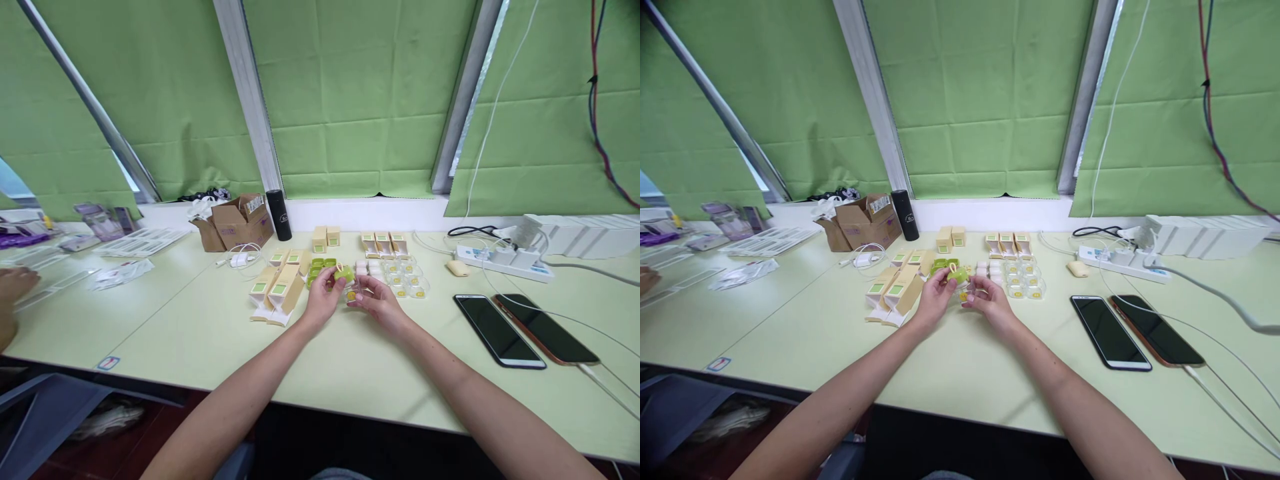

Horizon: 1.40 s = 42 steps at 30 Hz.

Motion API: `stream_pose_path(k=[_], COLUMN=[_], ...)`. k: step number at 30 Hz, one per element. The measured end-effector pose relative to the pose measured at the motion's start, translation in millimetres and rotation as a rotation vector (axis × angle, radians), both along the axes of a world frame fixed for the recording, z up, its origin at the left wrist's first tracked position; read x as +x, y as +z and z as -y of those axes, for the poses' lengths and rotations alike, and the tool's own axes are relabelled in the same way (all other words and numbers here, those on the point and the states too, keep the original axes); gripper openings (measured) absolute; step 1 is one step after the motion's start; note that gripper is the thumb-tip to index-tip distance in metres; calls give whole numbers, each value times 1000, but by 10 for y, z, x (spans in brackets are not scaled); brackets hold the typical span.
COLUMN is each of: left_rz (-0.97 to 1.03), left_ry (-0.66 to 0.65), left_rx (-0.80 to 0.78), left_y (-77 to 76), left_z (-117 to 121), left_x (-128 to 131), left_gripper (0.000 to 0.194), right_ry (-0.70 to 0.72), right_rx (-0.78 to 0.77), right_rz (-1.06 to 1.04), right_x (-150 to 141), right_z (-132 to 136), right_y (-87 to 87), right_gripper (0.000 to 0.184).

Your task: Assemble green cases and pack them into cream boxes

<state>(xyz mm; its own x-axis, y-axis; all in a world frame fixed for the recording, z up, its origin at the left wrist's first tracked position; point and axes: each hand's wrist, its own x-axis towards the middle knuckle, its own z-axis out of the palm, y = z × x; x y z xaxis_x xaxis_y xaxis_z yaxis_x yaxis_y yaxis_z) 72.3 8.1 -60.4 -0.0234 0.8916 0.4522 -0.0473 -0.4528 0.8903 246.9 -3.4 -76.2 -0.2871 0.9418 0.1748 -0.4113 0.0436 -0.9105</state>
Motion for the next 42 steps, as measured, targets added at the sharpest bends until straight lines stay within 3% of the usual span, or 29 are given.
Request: stream_pose_path(k=[11, 17, 25, 42], left_rz=[-4, -99, -206, -283], left_ry=[0, -15, -32, -24], left_rx=[-14, 0, 9, 102], left_y=[-26, -40, -71, -18], left_z=[9, 6, -5, 51], left_x=[7, -14, -32, -24], left_gripper=[47, 53, 63, 53], right_ry=[3, -1, -56, -92], right_rx=[-1, 8, 111, 252], right_rz=[-8, -2, 75, 132], right_x=[-13, -17, 11, -11], right_z=[32, 20, -14, 10], right_y=[38, 20, -21, -21], right_gripper=[54, 55, 56, 61])
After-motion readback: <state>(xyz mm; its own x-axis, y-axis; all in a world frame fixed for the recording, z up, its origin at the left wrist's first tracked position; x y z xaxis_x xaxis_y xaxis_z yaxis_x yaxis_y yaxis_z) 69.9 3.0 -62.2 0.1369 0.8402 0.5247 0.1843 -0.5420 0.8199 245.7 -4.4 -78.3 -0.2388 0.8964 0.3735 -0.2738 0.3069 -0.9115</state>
